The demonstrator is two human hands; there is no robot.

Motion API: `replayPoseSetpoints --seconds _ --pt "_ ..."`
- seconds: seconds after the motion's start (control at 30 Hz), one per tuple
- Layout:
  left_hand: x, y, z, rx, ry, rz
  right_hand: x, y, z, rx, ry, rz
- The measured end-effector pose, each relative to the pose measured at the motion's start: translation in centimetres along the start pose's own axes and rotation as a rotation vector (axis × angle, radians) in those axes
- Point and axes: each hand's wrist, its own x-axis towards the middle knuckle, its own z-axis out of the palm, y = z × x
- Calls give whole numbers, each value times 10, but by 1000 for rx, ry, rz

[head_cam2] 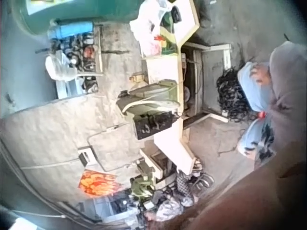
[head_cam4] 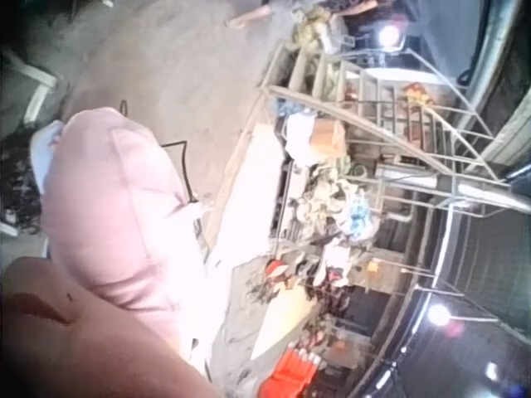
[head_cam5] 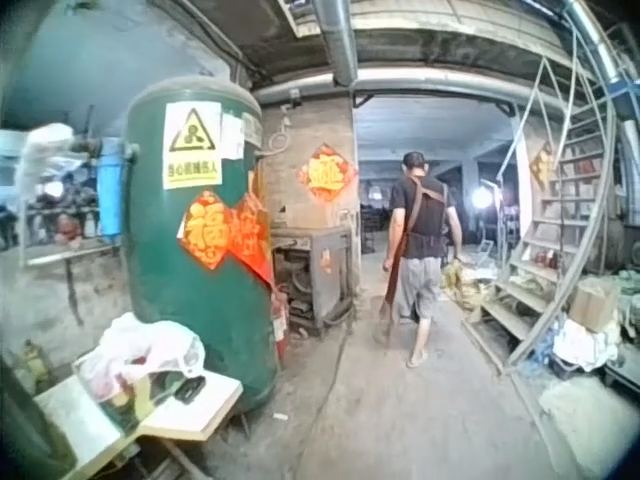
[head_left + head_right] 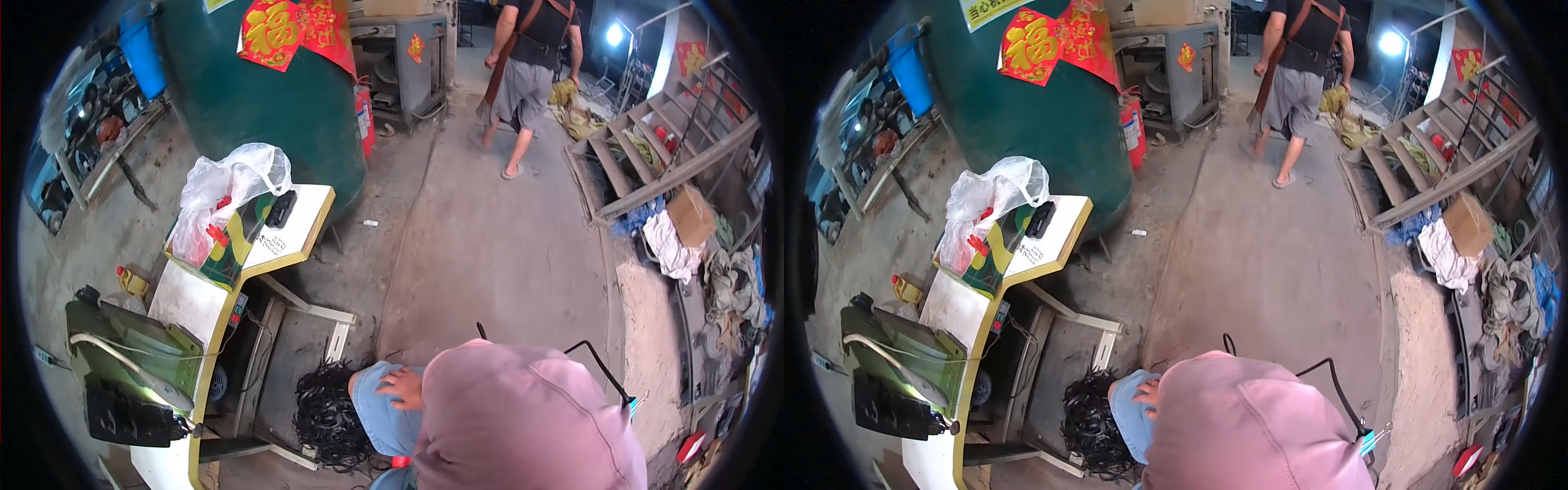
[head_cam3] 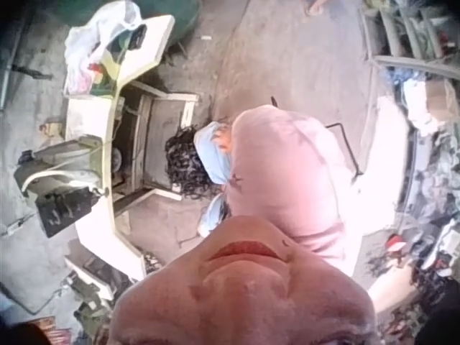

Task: Operating a finishing machine to process the edges or soles of leather sandals.

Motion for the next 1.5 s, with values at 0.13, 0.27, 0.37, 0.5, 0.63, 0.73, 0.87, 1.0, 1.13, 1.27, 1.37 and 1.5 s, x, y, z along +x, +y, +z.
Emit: replayPoseSetpoints --seconds 0.13,0.27,0.37,0.5,0.63,0.73,0.87,1.0,1.13,1.27,1.37,1.5 --pt "14 1 -3 74 -25 23 6 7 10 23 -24 10" --pt "27 1 -5 168 -36 37 15 13 16 29 -51 38" --pt "33 2 -8 201 -27 17 20 13 15 21 -65 42" --pt "40 2 -12 243 -34 -4 21 10 13 16 -72 56" --pt "45 -1 -16 254 -67 -3 21 6 13 23 -80 63" --pt "48 -3 -17 247 -83 -10 21 2 15 17 -82 68" --pt "47 -3 -16 236 -80 -37 21 0 19 3 -89 66" --pt "44 -3 -17 251 -47 -81 18 -1 22 -5 -100 56" --pt "42 -4 -13 250 -28 -112 17 -1 19 -21 -105 52" --pt "39 -5 -11 226 -22 -134 18 -2 9 5 -162 76" --pt "29 -5 -16 221 -28 -190 18 -2 2 -30 -104 66" --pt "8 -3 -31 158 -40 -395 17 -4 -4 -18 -103 -29"
